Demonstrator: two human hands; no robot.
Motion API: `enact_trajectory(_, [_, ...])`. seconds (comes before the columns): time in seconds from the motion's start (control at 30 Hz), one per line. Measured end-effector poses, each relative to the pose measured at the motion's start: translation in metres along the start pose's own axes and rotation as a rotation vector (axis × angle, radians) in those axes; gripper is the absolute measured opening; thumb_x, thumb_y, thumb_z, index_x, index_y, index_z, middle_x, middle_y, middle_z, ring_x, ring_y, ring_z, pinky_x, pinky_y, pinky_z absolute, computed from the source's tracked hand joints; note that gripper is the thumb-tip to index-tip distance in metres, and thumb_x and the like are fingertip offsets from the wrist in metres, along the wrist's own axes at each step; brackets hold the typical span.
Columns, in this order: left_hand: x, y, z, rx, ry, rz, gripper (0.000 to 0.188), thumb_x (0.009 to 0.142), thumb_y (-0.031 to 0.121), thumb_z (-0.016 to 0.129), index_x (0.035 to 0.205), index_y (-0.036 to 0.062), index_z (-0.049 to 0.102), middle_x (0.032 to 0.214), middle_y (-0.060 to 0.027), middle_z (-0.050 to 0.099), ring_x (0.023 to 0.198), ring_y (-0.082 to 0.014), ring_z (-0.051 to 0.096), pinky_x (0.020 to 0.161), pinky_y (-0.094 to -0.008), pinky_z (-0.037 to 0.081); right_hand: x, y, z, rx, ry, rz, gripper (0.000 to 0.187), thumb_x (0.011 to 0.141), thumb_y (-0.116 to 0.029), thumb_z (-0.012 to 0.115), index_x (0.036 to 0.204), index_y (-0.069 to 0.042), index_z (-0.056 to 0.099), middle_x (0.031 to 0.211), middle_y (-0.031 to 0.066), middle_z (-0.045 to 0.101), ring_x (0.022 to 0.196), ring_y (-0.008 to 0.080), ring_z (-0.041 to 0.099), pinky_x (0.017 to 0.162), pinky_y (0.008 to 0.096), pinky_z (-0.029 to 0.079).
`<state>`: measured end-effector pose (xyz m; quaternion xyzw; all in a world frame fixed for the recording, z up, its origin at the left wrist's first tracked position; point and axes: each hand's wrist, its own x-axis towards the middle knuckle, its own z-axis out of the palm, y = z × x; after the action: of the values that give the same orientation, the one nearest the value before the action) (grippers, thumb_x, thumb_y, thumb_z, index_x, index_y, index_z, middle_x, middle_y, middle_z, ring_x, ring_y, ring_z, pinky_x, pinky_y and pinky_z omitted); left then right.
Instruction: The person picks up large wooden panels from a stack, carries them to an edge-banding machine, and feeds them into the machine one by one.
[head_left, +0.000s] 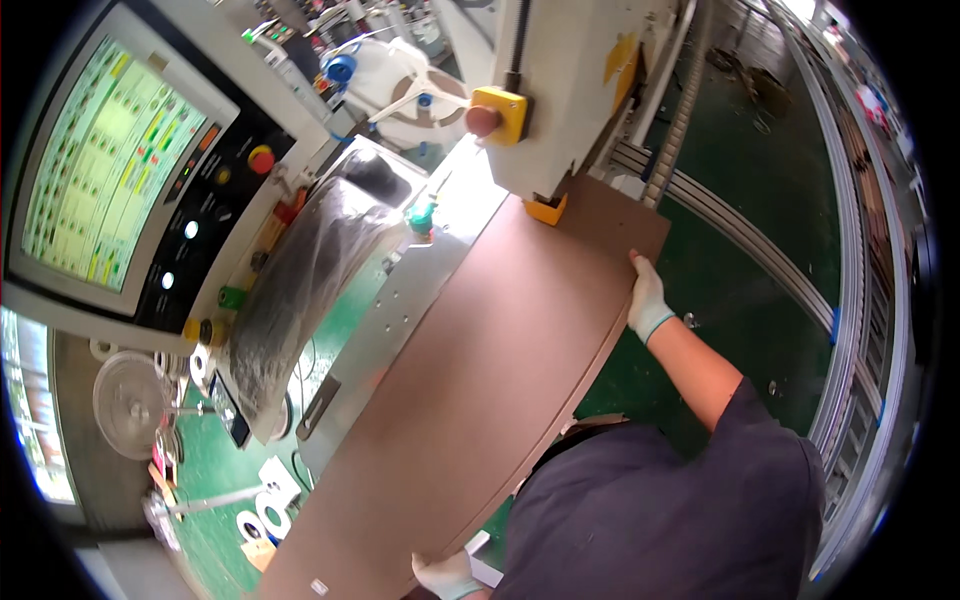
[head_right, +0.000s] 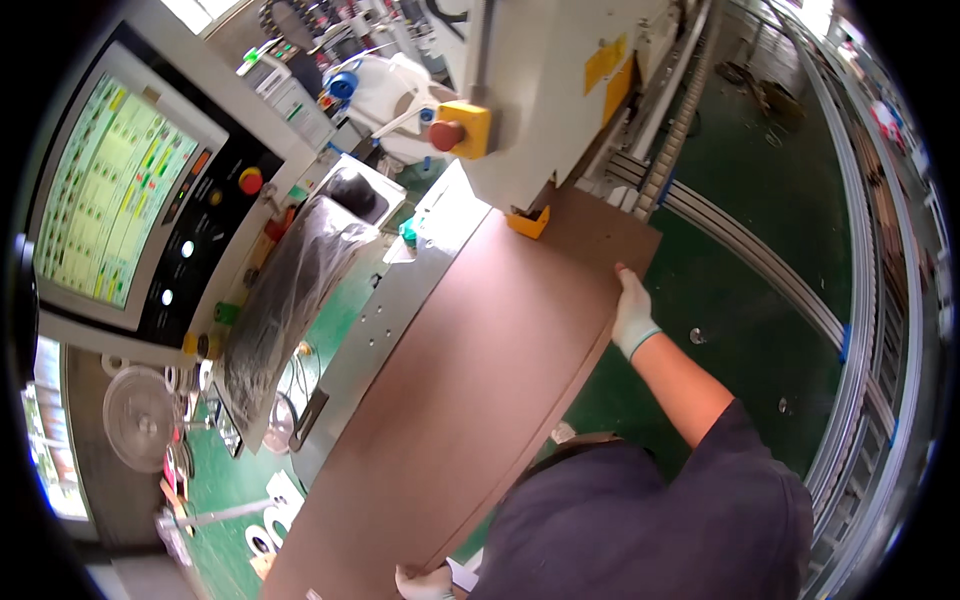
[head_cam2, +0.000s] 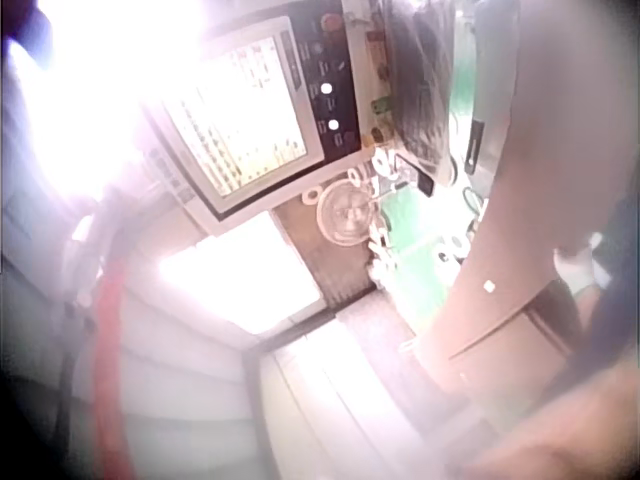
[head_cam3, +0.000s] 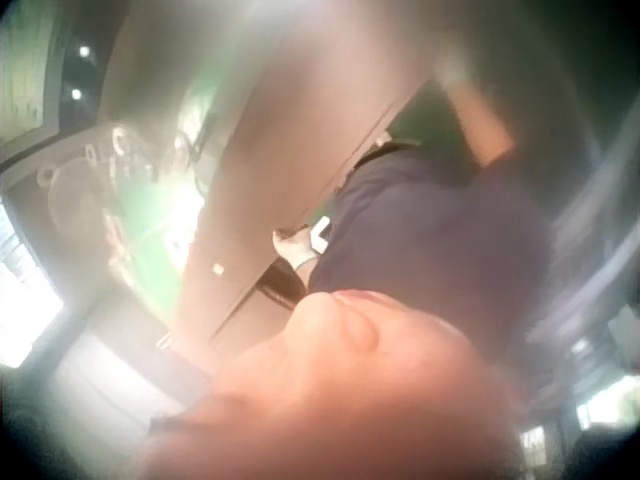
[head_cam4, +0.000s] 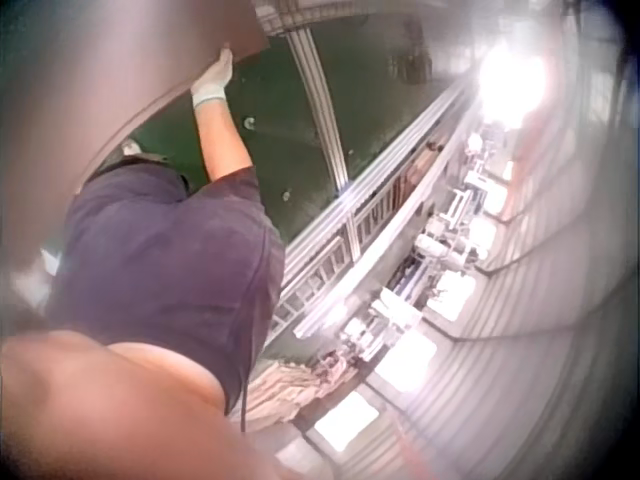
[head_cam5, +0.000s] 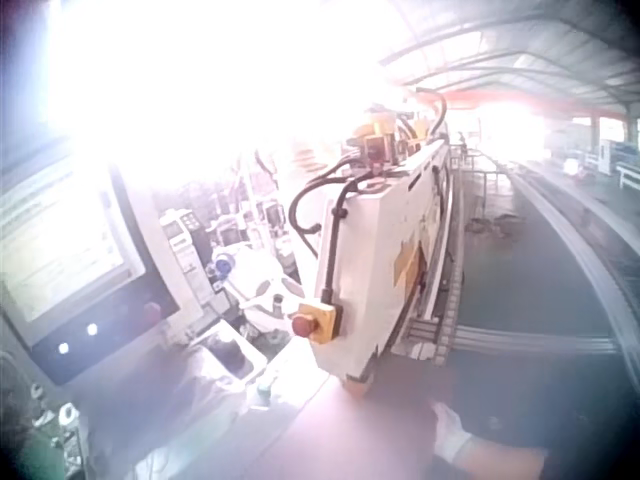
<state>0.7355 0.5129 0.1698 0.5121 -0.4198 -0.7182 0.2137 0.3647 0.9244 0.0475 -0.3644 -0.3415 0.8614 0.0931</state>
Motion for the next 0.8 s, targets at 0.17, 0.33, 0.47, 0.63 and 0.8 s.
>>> enact_trajectory(0.17, [0.011,-0.038,-0.033,-0.197,-0.218,-0.388,0.057,0.106,0.047,0.05,0.144,0.0054,0.051,0.144,-0.0137,0.056,0.128,-0.0347,0.057,0.105,-0.0513,0.049,0.033,-0.051,0.002,-0.031,-0.104,-0.088,0.053,0.105,-0.036,0.056,0.15,-0.008,0.05,0.15,0.0087,0.054,0.136,0.0274,0.051,0.117,0.042,0.038])
enact_trajectory(0.33, [-0.006,0.014,-0.037,1.577,-0.689,0.355,0.053,0.093,0.042,0.069,0.129,0.0037,0.064,0.099,-0.0267,0.07,0.099,-0.0372,0.071,0.089,-0.041,0.055,0.028,-0.058,0.016,-0.02,-0.068,-0.015,0.051,0.105,-0.037,0.055,0.146,-0.007,0.052,0.144,0.0096,0.057,0.13,0.0285,0.055,0.114,0.0444,0.042])
enact_trajectory(0.47, [0.024,0.038,-0.047,1.683,-0.38,0.96,0.07,0.079,0.047,0.078,0.131,0.0028,0.063,0.13,-0.0247,0.064,0.123,-0.0457,0.058,0.105,-0.0555,0.045,-0.005,0.026,-0.036,-0.135,-0.109,-0.12,0.051,0.102,-0.03,0.061,0.145,-0.005,0.049,0.143,0.0098,0.055,0.127,0.0229,0.053,0.113,0.0429,0.043])
enact_trajectory(0.63, [0.022,0.054,-0.039,2.194,-0.445,0.678,0.109,0.075,0.055,0.081,0.159,0.0024,0.034,0.16,-0.0308,0.037,0.147,-0.0556,0.032,0.119,-0.0642,0.03,-0.119,0.051,0.022,-0.12,0.2,0.059,0.048,0.095,-0.03,0.073,0.135,-0.01,0.056,0.135,0.0048,0.06,0.127,0.0232,0.053,0.11,0.0463,0.044])
enact_trajectory(0.8, [0.061,0.016,0.0,2.594,-0.497,0.337,0.124,0.071,0.057,0.084,0.169,0.0228,0.016,0.174,-0.018,0.016,0.158,-0.0471,0.014,0.126,-0.0642,0.013,-0.066,0.017,0.025,-0.248,0.24,-0.064,0.034,0.097,-0.029,0.068,0.122,-0.006,0.066,0.127,0.005,0.066,0.119,0.0198,0.057,0.104,0.0367,0.043])
